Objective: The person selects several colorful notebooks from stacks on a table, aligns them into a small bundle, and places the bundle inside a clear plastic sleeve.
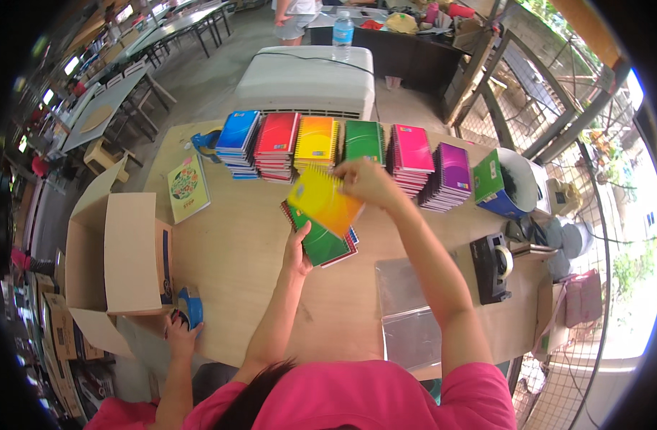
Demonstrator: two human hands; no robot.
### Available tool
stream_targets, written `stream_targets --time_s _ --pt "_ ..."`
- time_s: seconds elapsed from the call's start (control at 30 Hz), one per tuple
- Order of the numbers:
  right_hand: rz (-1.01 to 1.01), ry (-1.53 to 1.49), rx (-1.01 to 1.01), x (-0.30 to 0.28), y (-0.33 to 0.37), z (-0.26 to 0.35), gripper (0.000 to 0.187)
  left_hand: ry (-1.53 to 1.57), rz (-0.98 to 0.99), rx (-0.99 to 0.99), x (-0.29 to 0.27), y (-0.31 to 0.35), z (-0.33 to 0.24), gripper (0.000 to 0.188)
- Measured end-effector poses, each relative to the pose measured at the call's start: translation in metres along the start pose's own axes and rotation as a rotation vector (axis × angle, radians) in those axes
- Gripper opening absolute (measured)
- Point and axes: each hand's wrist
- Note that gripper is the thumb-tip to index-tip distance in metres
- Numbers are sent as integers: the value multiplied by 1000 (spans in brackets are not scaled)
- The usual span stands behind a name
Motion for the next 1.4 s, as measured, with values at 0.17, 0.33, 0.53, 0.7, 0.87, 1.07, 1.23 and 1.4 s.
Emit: stream_targets --time_s 0.17,0.33,0.53,0.7,0.87,1.07,1.23,1.4 --pt "530 156 -131 -17 27 7 41 7 256 -232 7 6 15 62" --pt "549 334 -298 9 14 13 33 162 348 -370 -11 3 36 66" --pt "-334 558 -95 -10 -11 -68 31 33 159 -352 6 11 28 62" --pt "-470 492 798 -86 -52 -129 49 -21 182 -250 23 1 30 62" --pt "-433 353 871 -87 -56 -134 57 -48 117 -165 29 -2 34 60" --pt "-679 721 519 -71 -38 -131 51 -44 102 -145 35 -1 33 63" --pt "-273 789 333 -40 -49 -98 22 -59 81 -77 36 -1 32 63" --pt "-305 876 180 -57 -45 -116 18 -47 86 -73 46 3 34 63"
Point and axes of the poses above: each hand's wrist, its own y-axis away from the middle knuckle, its own x-axis out of the palm, z = x × y, and after that the axes turned 5 degrees about -z, right-handed
